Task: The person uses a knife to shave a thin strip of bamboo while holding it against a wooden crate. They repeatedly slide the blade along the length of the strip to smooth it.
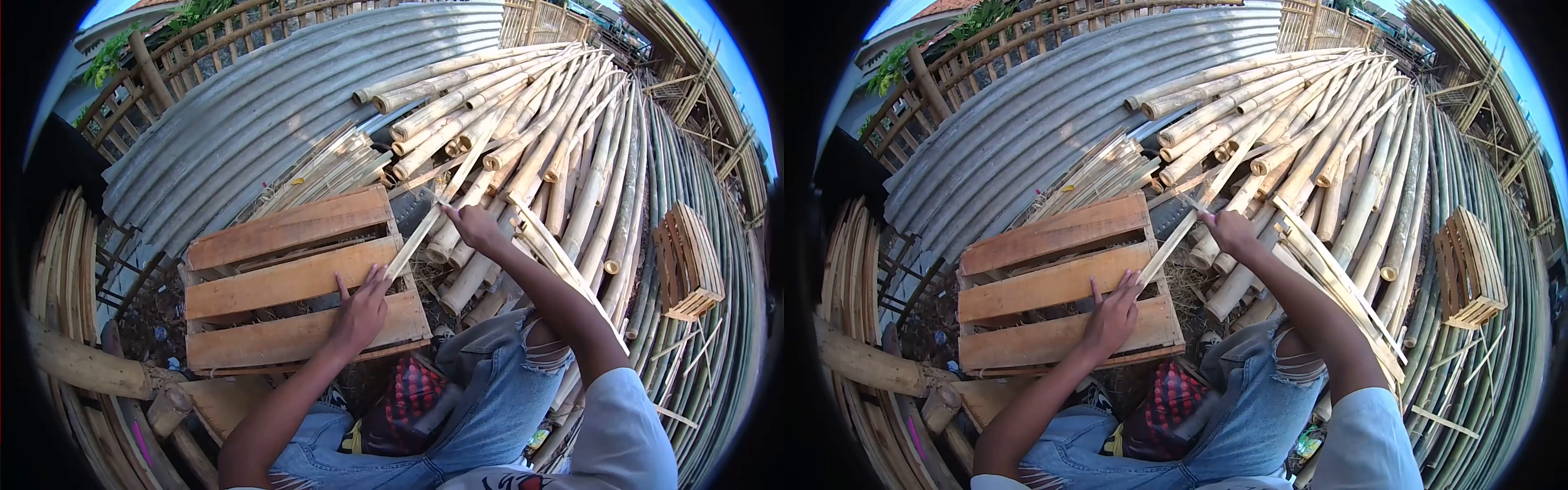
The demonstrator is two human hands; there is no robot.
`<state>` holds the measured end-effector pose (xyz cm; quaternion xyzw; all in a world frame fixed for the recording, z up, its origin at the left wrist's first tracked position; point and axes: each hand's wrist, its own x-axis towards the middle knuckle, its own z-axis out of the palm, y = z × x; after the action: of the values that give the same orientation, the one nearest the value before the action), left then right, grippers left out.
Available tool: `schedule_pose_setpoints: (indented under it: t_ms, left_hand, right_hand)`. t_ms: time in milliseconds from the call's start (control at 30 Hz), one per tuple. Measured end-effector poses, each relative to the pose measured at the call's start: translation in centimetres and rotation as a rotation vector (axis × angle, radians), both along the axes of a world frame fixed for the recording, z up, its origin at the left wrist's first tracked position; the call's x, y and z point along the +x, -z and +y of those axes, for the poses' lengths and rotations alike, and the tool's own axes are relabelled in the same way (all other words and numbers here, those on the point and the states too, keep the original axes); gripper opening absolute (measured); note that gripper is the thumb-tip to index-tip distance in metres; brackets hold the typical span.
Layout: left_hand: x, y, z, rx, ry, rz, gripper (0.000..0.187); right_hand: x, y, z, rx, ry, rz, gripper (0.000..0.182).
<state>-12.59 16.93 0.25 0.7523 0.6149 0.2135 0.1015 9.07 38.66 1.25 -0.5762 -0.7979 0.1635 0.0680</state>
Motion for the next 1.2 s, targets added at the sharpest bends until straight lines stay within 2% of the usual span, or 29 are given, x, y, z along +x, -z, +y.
schedule_pose_setpoints:
  t_ms: [67, 133, 167, 200, 267, 300, 333, 400, 433, 467, 533, 600, 700, 767, 800, 867, 900, 1033, 1200]
  left_hand:
    - [0.0, 0.3, 0.0, 0.007, 0.008, 0.005, 0.038]
    - [0.0, 0.3, -0.1, 0.005, 0.016, 0.021, 0.038]
    - [0.2, 0.0, -0.2, -0.010, 0.018, -0.005, 0.037]
    - [0.1, -0.2, 0.0, -0.014, 0.014, -0.029, 0.036]
    - [-0.2, -0.2, 0.3, 0.004, 0.015, 0.019, 0.037]
    - [0.2, 0.0, 0.1, 0.010, 0.024, 0.051, 0.038]
    - [0.3, 0.1, 0.0, 0.010, 0.028, 0.047, 0.038]
    - [0.2, 0.1, 0.0, 0.025, 0.023, 0.028, 0.038]
    - [0.1, -0.1, 0.1, 0.023, 0.022, 0.030, 0.038]
    - [0.2, -0.2, 0.1, 0.008, 0.025, 0.041, 0.037]
    - [0.0, -0.5, 0.4, 0.009, 0.033, 0.067, 0.037]
    - [0.6, 0.0, 0.3, -0.010, 0.002, -0.050, 0.034]
    - [0.6, 0.4, 0.3, 0.017, -0.007, -0.076, 0.033]
    - [0.5, 0.2, 0.4, 0.005, -0.012, -0.101, 0.032]
    - [0.5, 0.2, 0.3, -0.014, -0.016, -0.132, 0.032]
    - [0.4, 0.4, 0.4, -0.024, -0.019, -0.127, 0.031]
    - [0.4, 0.5, 0.5, -0.029, -0.017, -0.120, 0.031]
    - [-0.2, 0.3, -0.2, -0.051, -0.014, -0.141, 0.031]
    - [-2.8, -0.3, -3.3, -0.075, -0.035, -0.141, 0.027]
  right_hand:
    - [-2.0, -0.9, -3.7, 0.076, -0.312, -0.134, 0.075]
    - [-0.6, -0.9, -1.5, 0.072, -0.203, -0.165, 0.075]
    - [2.0, 0.2, 2.2, 0.199, 0.058, -0.084, 0.074]
    - [3.7, -1.1, 3.9, 0.155, 0.020, -0.089, 0.073]
    - [2.5, 1.4, 2.6, 0.199, 0.080, 0.026, 0.073]
    - [1.6, 0.9, 1.0, 0.148, 0.006, 0.072, 0.074]
    - [0.7, 0.1, -0.1, 0.152, -0.062, -0.072, 0.073]
    - [0.0, 0.0, -1.4, 0.175, -0.248, -0.108, 0.072]
    - [0.8, 0.2, -0.5, 0.167, -0.181, -0.119, 0.072]
    - [2.8, 0.1, 1.4, 0.291, -0.001, -0.118, 0.073]
    - [4.3, -0.7, 4.3, 0.206, 0.023, -0.175, 0.072]
    - [2.1, 0.2, 2.7, 0.259, 0.141, -0.054, 0.073]
    - [1.4, 0.0, 2.3, 0.216, 0.034, -0.128, 0.072]
    - [1.6, 0.6, 2.4, 0.061, -0.026, 0.084, 0.066]
    - [1.8, 0.9, 2.4, 0.058, -0.030, 0.086, 0.066]
    - [2.4, 1.0, 2.3, -0.170, -0.126, 0.189, 0.061]
    - [2.5, 1.0, 2.1, -0.169, -0.125, 0.189, 0.061]
    - [2.3, 0.1, 1.0, -0.408, -0.147, 0.125, 0.039]
    - [-0.1, -3.4, -2.2, -0.367, -0.324, -0.052, 0.038]
